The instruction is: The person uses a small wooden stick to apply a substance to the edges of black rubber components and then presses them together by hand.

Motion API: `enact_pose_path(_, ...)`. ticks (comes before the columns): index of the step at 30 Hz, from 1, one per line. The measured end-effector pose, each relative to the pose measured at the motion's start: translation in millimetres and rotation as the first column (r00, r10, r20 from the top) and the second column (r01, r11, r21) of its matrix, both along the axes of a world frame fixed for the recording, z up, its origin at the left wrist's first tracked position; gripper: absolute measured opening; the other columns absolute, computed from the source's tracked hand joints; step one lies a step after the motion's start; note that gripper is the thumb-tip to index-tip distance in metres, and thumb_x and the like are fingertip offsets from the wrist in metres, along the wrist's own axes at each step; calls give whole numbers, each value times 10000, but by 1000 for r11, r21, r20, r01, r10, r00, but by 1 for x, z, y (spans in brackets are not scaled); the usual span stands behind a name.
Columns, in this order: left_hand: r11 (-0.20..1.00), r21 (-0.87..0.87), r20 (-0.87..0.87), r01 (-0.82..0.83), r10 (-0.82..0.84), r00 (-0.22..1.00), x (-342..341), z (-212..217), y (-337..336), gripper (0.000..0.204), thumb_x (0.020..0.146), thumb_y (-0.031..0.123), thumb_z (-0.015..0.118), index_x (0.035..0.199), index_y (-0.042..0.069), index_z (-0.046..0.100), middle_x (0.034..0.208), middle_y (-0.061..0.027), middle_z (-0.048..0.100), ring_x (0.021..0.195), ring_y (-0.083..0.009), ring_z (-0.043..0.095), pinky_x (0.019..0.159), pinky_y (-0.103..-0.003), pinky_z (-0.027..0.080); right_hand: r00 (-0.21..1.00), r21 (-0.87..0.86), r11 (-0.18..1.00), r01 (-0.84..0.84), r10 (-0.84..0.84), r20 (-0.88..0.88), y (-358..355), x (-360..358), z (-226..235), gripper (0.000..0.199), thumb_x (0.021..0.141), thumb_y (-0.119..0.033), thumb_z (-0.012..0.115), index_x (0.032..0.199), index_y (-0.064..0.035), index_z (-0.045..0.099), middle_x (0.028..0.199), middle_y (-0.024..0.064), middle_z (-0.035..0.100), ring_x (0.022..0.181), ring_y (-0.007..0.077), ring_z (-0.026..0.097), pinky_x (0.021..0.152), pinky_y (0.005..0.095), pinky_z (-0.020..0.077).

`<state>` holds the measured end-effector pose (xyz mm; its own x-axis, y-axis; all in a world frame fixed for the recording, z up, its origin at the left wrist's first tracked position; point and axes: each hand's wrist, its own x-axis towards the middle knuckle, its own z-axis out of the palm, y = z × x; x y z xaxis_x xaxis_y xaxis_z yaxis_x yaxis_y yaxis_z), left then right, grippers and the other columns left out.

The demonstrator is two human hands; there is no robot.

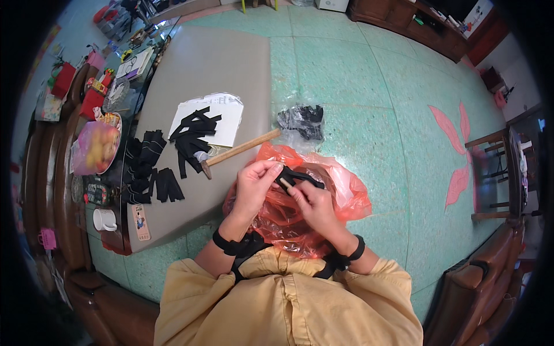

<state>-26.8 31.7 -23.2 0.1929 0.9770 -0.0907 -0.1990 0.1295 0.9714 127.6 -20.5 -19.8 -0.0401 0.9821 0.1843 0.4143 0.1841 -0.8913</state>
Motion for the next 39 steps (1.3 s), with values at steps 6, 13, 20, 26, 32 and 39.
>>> enact_pose_path(6, 980, 173, -235, 98, -56, 970, 4, -6, 2, 129, 859, 31, 593, 953, -52, 623, 856, -20, 629, 765, -59, 569, 684, -195, 471, 999, 73, 997, -19, 15, 48, 1, -3, -11, 155, 856, -133, 608, 787, -7, 550, 628, 182, 545, 568, 348, 564, 493, 375, 431)
enact_pose_path(13, 995, -84, 196, 49, -32, 980, 12, 0, -9, 289, 872, 61, 585, 1141, -28, 531, 967, -60, 614, 844, -70, 562, 770, -214, 462, 983, 17, 988, 152, -149, -108, 6, 1, -16, 120, 863, -110, 605, 808, -5, 587, 555, 86, 534, 482, 131, 532, 463, 284, 415)
enact_pose_path(20, 996, -2, -15, -87, 87, 996, 13, -5, -7, 160, 894, 92, 573, 978, -32, 628, 845, -7, 633, 739, -48, 567, 659, -186, 460, 994, 66, 993, 98, -94, -52, 6, -1, -17, 124, 856, -113, 612, 806, -5, 575, 611, 144, 552, 498, 241, 554, 474, 317, 426)
enact_pose_path(26, 996, 78, -98, -51, 58, 993, 10, -2, 0, 159, 902, 93, 561, 987, -27, 622, 807, 6, 621, 678, -31, 543, 600, -181, 449, 993, 83, 990, 117, -116, -20, 3, 1, -7, 134, 856, -117, 618, 803, -6, 564, 606, 138, 545, 499, 230, 551, 473, 309, 419)
enact_pose_path(32, 994, 108, -124, -28, 42, 991, 8, 20, -3, 155, 906, 97, 554, 987, -20, 613, 822, 8, 618, 698, -33, 532, 628, -181, 436, 972, 26, 999, 25, -19, -236, -8, 30, 21, 160, 801, -130, 690, 806, -5, 591, 652, -6, 563, 556, 57, 471, 507, 227, 397)
enact_pose_path(39, 939, 319, -349, 128, -9, 937, 15, 32, -14, 130, 911, 90, 540, 958, -19, 592, 777, -5, 596, 705, -41, 517, 632, -209, 442, 993, 41, 999, 9, -4, -122, 22, 31, 25, 208, 759, -114, 722, 905, 12, 645, 711, 22, 602, 645, 69, 525, 581, 223, 425)
